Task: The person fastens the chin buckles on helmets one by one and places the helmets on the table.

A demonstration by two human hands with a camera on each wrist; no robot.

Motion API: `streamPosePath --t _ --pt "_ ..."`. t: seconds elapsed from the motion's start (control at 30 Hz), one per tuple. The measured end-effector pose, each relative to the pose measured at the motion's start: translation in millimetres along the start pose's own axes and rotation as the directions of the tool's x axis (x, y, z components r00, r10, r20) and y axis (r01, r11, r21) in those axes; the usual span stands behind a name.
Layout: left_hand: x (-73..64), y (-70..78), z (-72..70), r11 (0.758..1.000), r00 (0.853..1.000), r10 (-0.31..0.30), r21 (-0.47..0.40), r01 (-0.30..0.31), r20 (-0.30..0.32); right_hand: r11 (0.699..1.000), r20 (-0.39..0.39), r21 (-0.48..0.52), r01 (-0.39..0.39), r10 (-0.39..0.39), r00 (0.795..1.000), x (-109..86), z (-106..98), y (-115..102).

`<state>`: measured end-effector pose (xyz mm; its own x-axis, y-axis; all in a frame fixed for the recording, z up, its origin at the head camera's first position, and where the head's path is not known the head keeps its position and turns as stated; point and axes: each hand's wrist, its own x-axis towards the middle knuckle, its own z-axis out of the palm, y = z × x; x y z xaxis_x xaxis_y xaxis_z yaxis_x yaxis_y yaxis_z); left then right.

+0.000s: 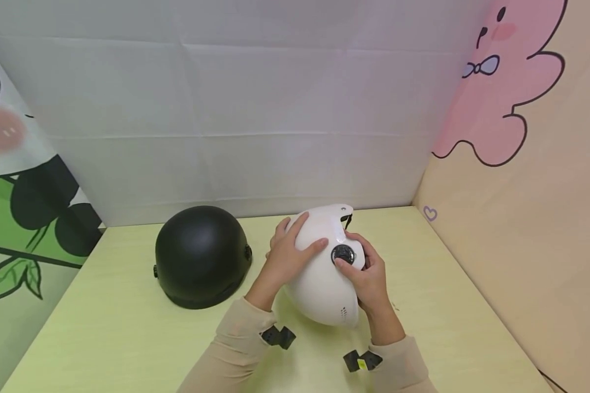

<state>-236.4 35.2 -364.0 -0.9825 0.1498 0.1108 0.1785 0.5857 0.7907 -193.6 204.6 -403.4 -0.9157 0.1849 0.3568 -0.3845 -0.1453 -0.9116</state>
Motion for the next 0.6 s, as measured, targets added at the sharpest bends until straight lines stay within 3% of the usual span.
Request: streamPosePath --t 0.3,0.6 --pt "-2.6 0.3 0.9 1.000 1.000 0.028 -0.006 -0.028 0.001 1.000 -0.015 -0.017 -0.016 0.015 1.000 0.3 -3 -2" --pt "-2.6 -8.8 8.5 0.997 0.998 0.069 -0.040 -0.070 -0.009 1.000 -0.010 0.009 -0.029 0.029 1.000 0.3 -10 -4"
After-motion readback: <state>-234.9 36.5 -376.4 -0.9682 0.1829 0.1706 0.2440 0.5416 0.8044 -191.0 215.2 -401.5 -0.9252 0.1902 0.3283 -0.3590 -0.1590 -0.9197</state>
